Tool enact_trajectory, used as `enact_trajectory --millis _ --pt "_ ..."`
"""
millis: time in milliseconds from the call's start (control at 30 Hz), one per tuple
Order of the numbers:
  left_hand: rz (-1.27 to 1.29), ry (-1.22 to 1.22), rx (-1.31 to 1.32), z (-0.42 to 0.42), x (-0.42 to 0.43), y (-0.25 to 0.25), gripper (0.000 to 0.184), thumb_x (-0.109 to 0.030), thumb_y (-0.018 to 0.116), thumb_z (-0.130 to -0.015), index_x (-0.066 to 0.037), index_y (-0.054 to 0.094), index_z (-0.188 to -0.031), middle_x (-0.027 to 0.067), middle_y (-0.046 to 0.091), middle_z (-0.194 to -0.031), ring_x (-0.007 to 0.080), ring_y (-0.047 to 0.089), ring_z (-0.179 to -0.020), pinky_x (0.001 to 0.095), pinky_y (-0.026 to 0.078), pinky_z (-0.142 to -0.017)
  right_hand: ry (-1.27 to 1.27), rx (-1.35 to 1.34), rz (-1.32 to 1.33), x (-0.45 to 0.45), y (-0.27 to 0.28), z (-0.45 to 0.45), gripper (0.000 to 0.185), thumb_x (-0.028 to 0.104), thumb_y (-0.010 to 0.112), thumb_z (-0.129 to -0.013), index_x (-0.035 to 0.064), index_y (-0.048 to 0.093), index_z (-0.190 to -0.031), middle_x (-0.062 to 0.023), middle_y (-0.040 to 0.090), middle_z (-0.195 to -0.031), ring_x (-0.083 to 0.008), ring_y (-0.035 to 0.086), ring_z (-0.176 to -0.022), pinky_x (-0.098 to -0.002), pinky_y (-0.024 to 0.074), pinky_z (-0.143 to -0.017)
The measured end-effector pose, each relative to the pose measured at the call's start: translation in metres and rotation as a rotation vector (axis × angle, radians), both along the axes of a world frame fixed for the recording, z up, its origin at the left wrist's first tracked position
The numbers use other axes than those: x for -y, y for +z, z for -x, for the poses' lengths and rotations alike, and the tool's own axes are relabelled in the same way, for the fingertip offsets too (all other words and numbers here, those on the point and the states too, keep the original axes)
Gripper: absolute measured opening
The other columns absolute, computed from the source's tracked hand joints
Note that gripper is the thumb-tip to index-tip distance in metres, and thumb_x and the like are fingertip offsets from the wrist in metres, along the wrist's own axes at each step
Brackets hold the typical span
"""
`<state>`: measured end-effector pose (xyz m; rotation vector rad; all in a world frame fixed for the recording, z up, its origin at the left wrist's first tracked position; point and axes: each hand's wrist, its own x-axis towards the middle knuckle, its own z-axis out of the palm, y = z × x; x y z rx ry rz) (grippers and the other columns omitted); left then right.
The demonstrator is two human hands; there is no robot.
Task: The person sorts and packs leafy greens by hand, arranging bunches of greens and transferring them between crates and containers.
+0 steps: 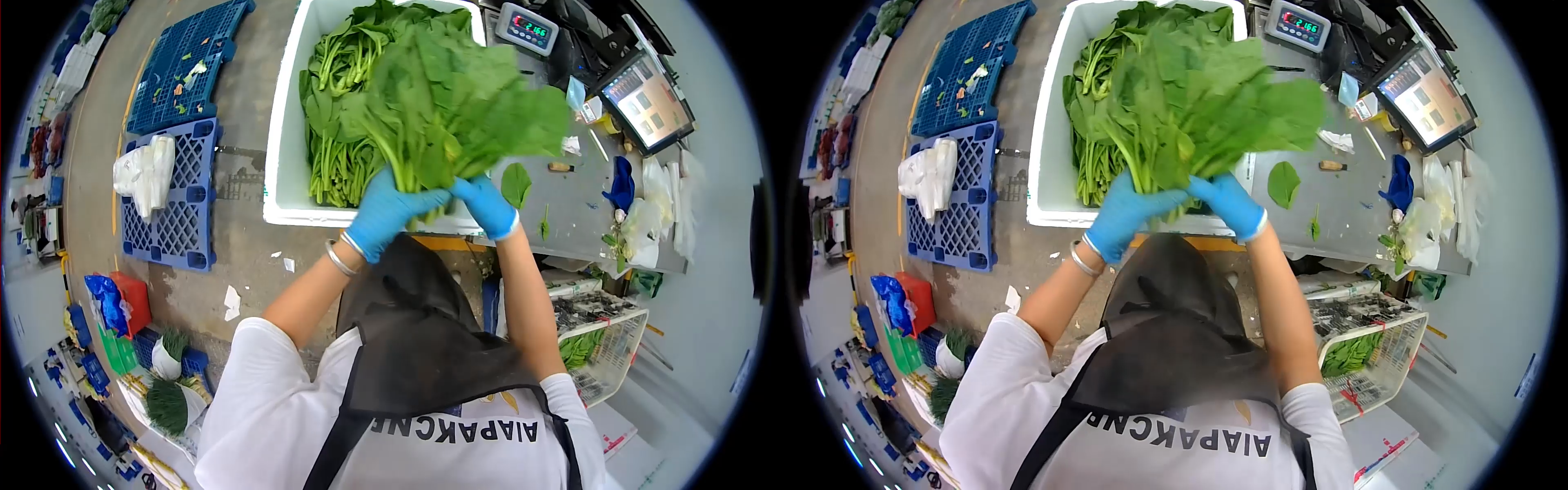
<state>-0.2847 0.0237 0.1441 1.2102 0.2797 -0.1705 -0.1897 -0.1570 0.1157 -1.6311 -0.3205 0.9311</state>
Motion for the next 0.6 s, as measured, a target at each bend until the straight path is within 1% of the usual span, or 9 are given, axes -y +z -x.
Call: enact_trajectory --millis 33,67,133,200,300,400,467,500,600 --pt "-0.080 0.058 0.009 -0.008 -0.013 -0.018 0.042 -0.009 0.075 -0.083 -0.002 0.061 -0.123 0.0057 0.069 -0.109 0.0143 0.064 -0.097 0.0302 0.052 -0.086 -0.067 -0.074 -0.084 -0.013 -0.028 -0.011 0.052 0.026 0.064 -0.091 -0.0006 0.054 -0.134 -0.0094 0.063 -0.122 -0.0183 0.060 -0.106 -0.0348 0.0479 -0.094" --pt "-0.026 0.097 0.023 -0.019 -0.026 -0.042 0.045 -0.009 0.075 -0.083 -0.002 0.060 -0.125 0.0063 0.068 -0.112 0.0149 0.064 -0.100 0.0303 0.051 -0.089 -0.133 -0.147 -0.165 -0.025 -0.056 -0.020 0.054 0.027 0.063 -0.091 -0.0001 0.052 -0.136 -0.0089 0.063 -0.119 -0.0179 0.060 -0.103 -0.0356 0.0481 -0.092" --pt "0.112 -0.018 -0.142 -0.051 -0.059 -0.113 0.047 -0.006 0.073 -0.082 -0.001 0.059 -0.127 0.0082 0.067 -0.116 0.0177 0.064 -0.100 0.0309 0.052 -0.088 -0.405 -0.327 0.030 -0.046 -0.077 -0.029 0.062 0.026 0.063 -0.089 0.0021 0.043 -0.143 -0.0100 0.060 -0.118 -0.0188 0.060 -0.101 -0.0383 0.0485 -0.088" --pt "0.094 0.000 -0.268 -0.070 -0.081 -0.173 0.051 -0.005 0.073 -0.082 -0.001 0.056 -0.130 0.0094 0.067 -0.118 0.0196 0.065 -0.102 0.0315 0.053 -0.089 -0.425 -0.324 0.254 -0.039 -0.129 -0.041 0.063 0.026 0.062 -0.089 0.0022 0.042 -0.144 -0.0094 0.060 -0.118 -0.0196 0.060 -0.101 -0.0365 0.0483 -0.088" --pt "0.161 -0.112 -0.318 -0.074 -0.088 -0.154 0.054 -0.002 0.071 -0.083 -0.001 0.053 -0.133 0.0102 0.066 -0.120 0.0210 0.065 -0.104 0.0322 0.053 -0.090 -0.536 0.034 0.242 -0.026 -0.144 -0.042 0.070 0.033 0.064 -0.090 0.0028 0.036 -0.147 -0.0131 0.058 -0.123 -0.0247 0.060 -0.099 -0.0367 0.0482 -0.089" --pt "0.181 -0.076 -0.235 -0.070 -0.087 -0.162 0.050 0.002 0.069 -0.081 0.000 0.055 -0.130 0.0112 0.067 -0.115 0.0219 0.066 -0.099 0.0332 0.055 -0.082 -0.480 0.540 0.250 -0.055 -0.111 -0.041 0.073 0.036 0.069 -0.088 0.0056 0.037 -0.147 -0.0183 0.053 -0.131 -0.0321 0.060 -0.105 -0.0383 0.0480 -0.093" --pt "0.181 -0.069 -0.223 -0.068 -0.086 -0.160 0.052 0.002 0.068 -0.082 -0.002 0.053 -0.132 0.0097 0.066 -0.118 0.0206 0.065 -0.103 0.0331 0.054 -0.087 -0.313 0.626 0.345 -0.079 -0.077 -0.045 0.069 0.031 0.072 -0.086 0.0107 0.043 -0.145 -0.0204 0.047 -0.139 -0.0374 0.057 -0.116 -0.0414 0.0466 -0.098" --pt "0.179 -0.065 -0.246 -0.065 -0.086 -0.154 0.053 0.001 0.068 -0.083 -0.003 0.052 -0.134 0.0086 0.066 -0.119 0.0193 0.064 -0.103 0.0325 0.054 -0.087 -0.222 0.612 0.507 -0.085 -0.072 -0.052 0.058 0.022 0.070 -0.087 0.0123 0.051 -0.140 -0.0194 0.053 -0.136 -0.0379 0.055 -0.122 -0.0414 0.0466 -0.100" --pt "0.189 -0.066 -0.260 -0.064 -0.090 -0.149 0.055 -0.001 0.068 -0.085 -0.004 0.049 -0.136 0.0074 0.065 -0.120 0.0175 0.064 -0.103 0.0315 0.054 -0.086 -0.144 0.515 0.427 -0.065 -0.114 -0.068 0.050 0.018 0.068 -0.088 0.0114 0.056 -0.136 -0.0196 0.060 -0.126 -0.0381 0.057 -0.118 -0.0411 0.0476 -0.099"
